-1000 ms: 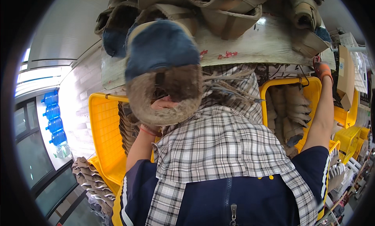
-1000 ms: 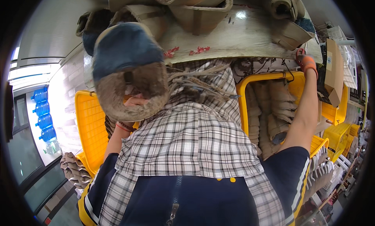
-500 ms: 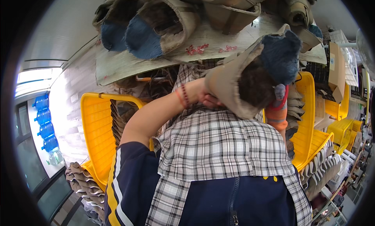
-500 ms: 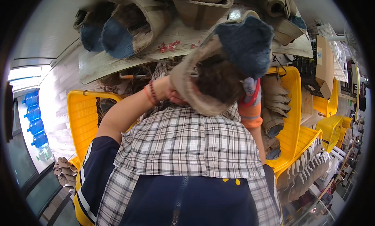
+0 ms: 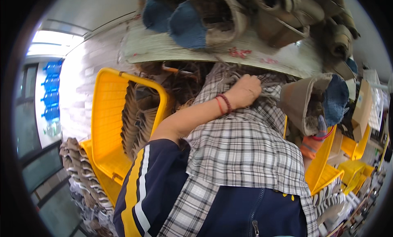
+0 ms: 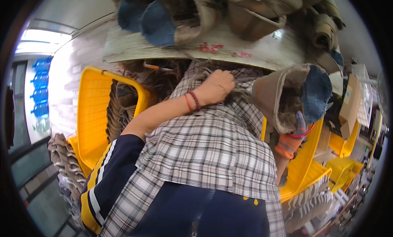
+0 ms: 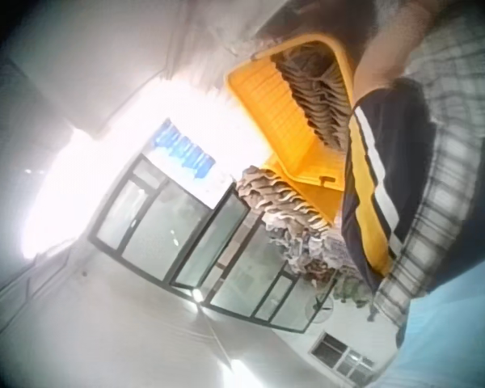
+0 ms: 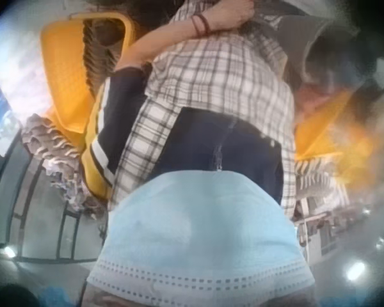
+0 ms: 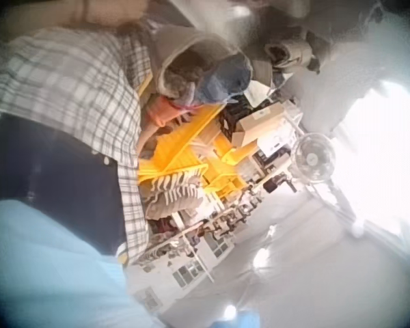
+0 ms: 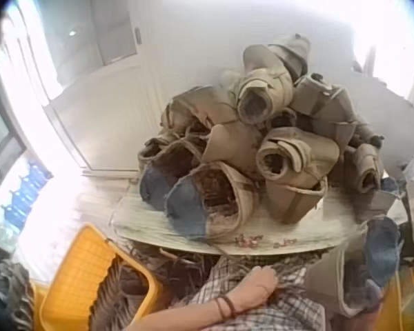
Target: The person trims the edges of beige slip-on shoes using a green rotary tool and then uses red-handled scissors to cut the interior lining. The person handles the shoes one at a time, rotating them to access different areas, and places trimmed shoes into a yellow bin.
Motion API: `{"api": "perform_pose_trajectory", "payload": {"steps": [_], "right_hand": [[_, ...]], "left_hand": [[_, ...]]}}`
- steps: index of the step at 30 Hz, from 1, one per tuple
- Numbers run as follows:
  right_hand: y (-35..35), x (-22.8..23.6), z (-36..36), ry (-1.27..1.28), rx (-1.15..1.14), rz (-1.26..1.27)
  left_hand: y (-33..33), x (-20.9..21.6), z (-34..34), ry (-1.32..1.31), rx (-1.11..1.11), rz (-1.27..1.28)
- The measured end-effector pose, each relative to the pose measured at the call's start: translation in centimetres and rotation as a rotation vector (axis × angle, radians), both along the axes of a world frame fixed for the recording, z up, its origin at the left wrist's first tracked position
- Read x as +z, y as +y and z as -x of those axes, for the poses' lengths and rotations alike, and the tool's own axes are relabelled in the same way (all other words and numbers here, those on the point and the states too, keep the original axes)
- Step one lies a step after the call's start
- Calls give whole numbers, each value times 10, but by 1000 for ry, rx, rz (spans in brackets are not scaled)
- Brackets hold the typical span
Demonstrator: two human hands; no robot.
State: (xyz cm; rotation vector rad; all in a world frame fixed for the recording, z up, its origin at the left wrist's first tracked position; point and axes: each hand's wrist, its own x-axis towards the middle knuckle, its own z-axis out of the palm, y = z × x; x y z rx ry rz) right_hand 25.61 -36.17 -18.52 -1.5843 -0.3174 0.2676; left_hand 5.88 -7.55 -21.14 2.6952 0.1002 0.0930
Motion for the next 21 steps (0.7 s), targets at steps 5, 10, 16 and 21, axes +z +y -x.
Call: {"api": "perform_pose_trajectory", "payload": {"steps": [5, 10, 16, 21], "right_hand": [[30, 26, 19, 351, 11, -231], [39, 23, 16, 226, 84, -193], [99, 52, 72, 460, 135, -286], [132, 50, 111, 690, 336, -192]], "left_hand": [[60, 8, 110, -151, 470, 92], [65, -147, 189, 286, 871, 60], [46, 28, 131, -305, 946, 683], [4, 72, 95, -399, 706, 2015]]}}
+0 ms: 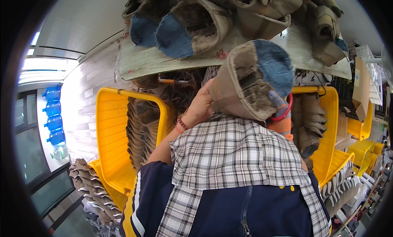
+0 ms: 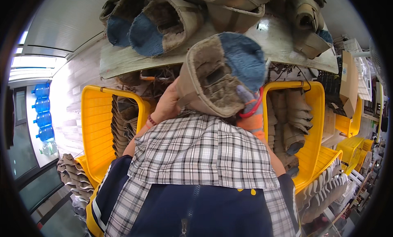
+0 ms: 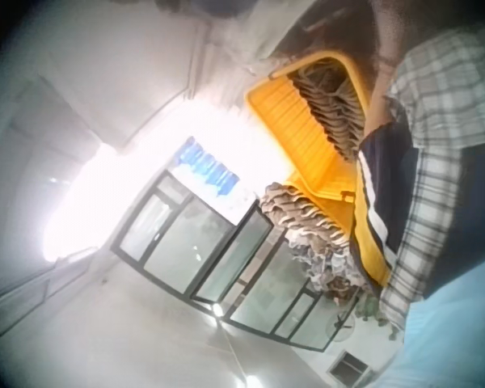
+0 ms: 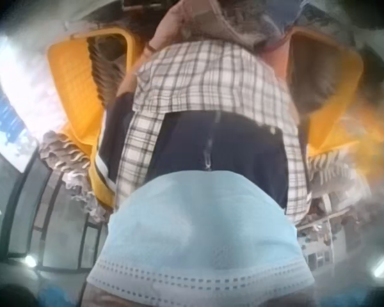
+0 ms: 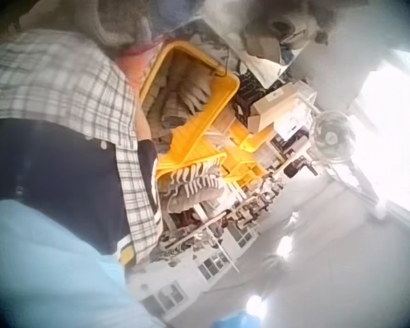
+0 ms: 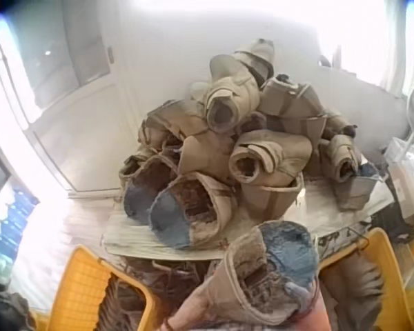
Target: The person trims the edges of beige slip-on shoes using a green rotary tool and then uses red-handled scissors to cut the interior lining. The person handles the shoes one at a time, rotating them to access different areas, and places trimmed shoes into a yellow bin.
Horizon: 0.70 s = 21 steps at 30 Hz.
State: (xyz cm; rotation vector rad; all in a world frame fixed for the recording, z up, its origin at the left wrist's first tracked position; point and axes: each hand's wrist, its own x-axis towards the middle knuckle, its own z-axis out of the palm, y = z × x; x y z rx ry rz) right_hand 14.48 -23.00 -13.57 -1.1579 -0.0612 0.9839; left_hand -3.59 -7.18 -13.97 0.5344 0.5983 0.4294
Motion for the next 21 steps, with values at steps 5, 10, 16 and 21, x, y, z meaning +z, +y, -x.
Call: {"api": "perform_pose_trajectory", "payload": {"steps": [5, 10, 16, 21], "right_hand": [[-6, -6, 24, -686, 262, 151], [4, 5, 32, -276, 234, 213], [-5, 1, 28, -321, 292, 318], [-28, -1, -16, -220, 306, 456]], "left_hand": [[-2, -31, 39, 230, 34, 64], [-7, -10, 55, 394, 136, 212], [-19, 34, 52, 280, 301, 444], [0, 8, 67, 264, 276, 277]]}}
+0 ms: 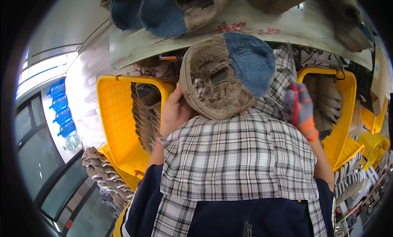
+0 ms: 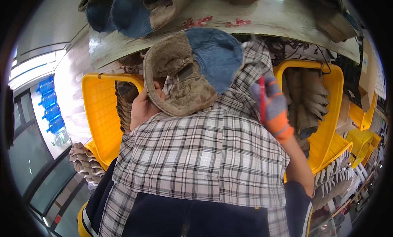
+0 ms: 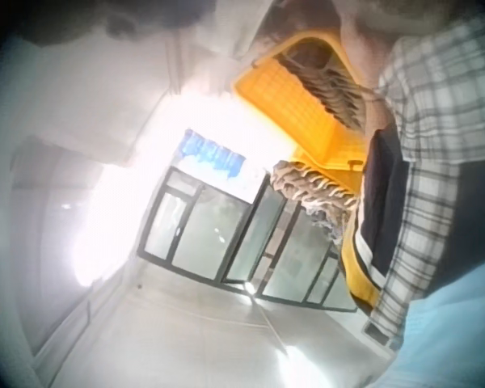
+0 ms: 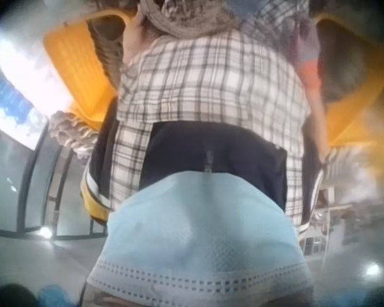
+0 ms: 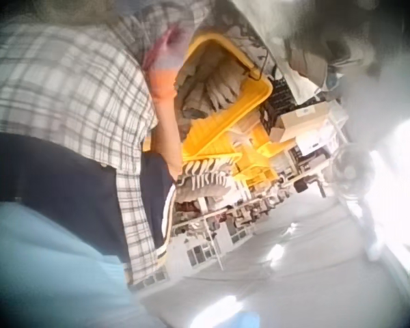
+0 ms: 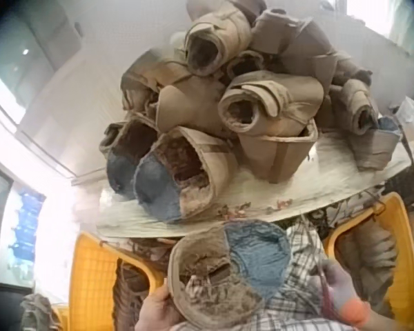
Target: The person trims the edges of beige slip-on shoes using a green rotary tool and then uses red-handled scissors to cut the interior lining. The person handles the shoes one at a time, rotating them to access different areas, and places trimmed shoes into a yellow bin.
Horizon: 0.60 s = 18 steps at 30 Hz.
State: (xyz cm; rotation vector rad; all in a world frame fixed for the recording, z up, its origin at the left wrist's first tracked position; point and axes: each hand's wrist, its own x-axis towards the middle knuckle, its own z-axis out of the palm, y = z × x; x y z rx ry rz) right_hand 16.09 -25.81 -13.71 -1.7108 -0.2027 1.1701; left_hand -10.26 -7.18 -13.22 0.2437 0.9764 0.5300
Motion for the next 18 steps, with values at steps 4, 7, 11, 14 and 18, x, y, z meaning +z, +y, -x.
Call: {"api": "perform_pose_trajectory", "payload": {"steps": [4, 7, 11, 14, 18], "right_hand": [[20, 42, -37, -686, 472, 3], [65, 66, -36, -1135, 800, -102], [112, 56, -24, -1270, 1129, -162], [124, 46, -7, -1239, 1332, -51], [126, 42, 1, -1207, 1392, -42]], "left_hand": [[17, -10, 3, -25, -68, -85], [26, -9, -1, 8, -119, -164], [27, -16, 1, 18, -102, -174], [26, -19, 4, 8, -106, -182], [26, -23, 6, -2, -99, -199]]}}
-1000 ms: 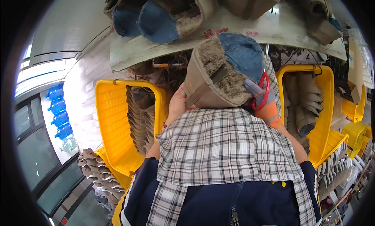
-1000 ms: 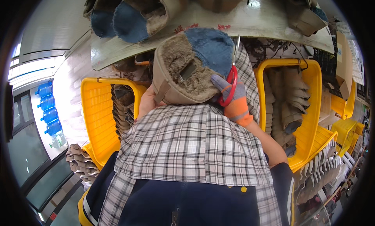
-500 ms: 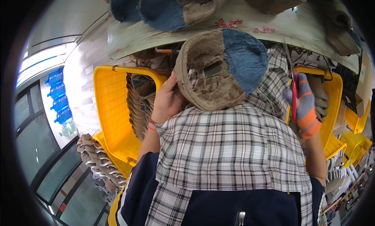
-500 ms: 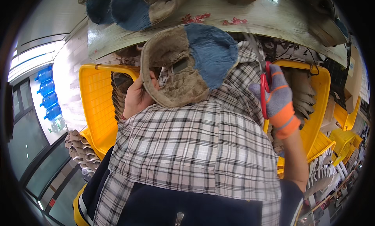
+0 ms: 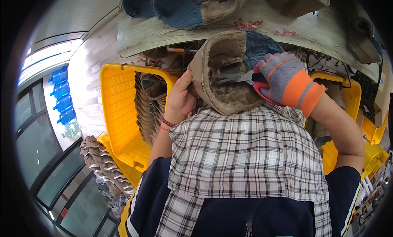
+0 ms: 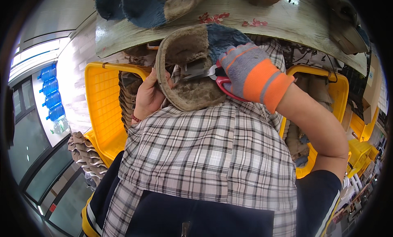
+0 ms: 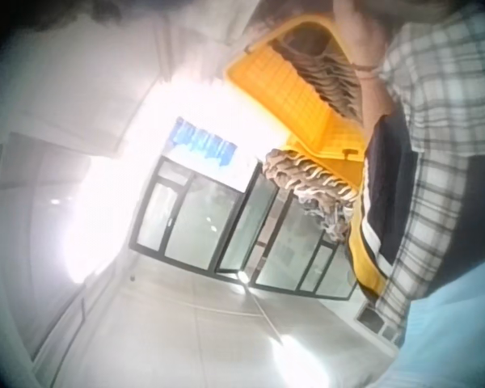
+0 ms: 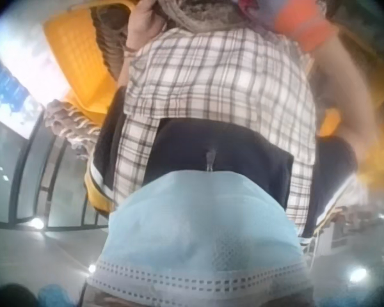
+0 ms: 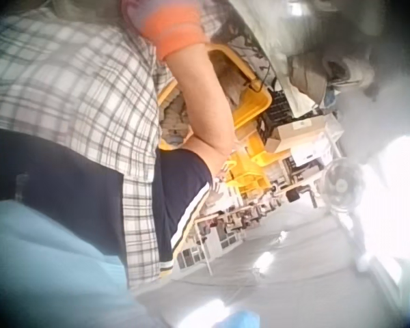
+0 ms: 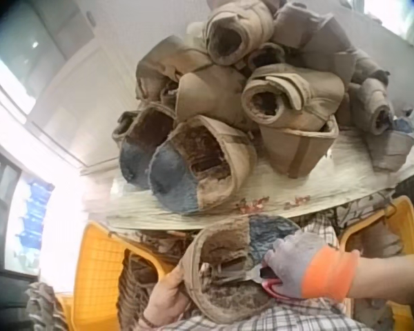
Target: The person trims the edges of beige slip-on shoes using a green rotary tool and then uses red-handled scissors to cut the interior lining. The person handles the shoes one at a time, rotating them to access different areas, and places trimmed shoes into a yellow bin.
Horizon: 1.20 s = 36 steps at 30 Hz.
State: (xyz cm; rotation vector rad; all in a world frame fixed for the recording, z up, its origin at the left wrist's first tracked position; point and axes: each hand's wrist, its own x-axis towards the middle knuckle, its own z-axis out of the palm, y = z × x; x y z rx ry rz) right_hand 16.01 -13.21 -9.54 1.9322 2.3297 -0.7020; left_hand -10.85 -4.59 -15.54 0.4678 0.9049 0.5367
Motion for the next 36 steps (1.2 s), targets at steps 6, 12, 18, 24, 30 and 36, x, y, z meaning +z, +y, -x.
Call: {"api": "perform_pose_trajectory", "payload": {"steps": [6, 12, 18, 24, 30, 36], "right_hand": [[6, -2, 7, -59, 31, 37], [11, 4, 11, -108, 47, 110], [9, 3, 10, -123, 70, 129], [-9, -3, -14, -25, -80, -92], [-13, -3, -38, 45, -173, -410], [-19, -17, -37, 297, -664, -488]], "left_hand": [[1, -3, -1, -5, -16, 22], [1, 7, -7, -2, -22, 29], [3, 6, -8, 0, -37, 39], [1, 21, -17, 83, 83, 118], [4, -39, -1, 240, 100, -387], [51, -4, -11, 248, -325, -538]]}}
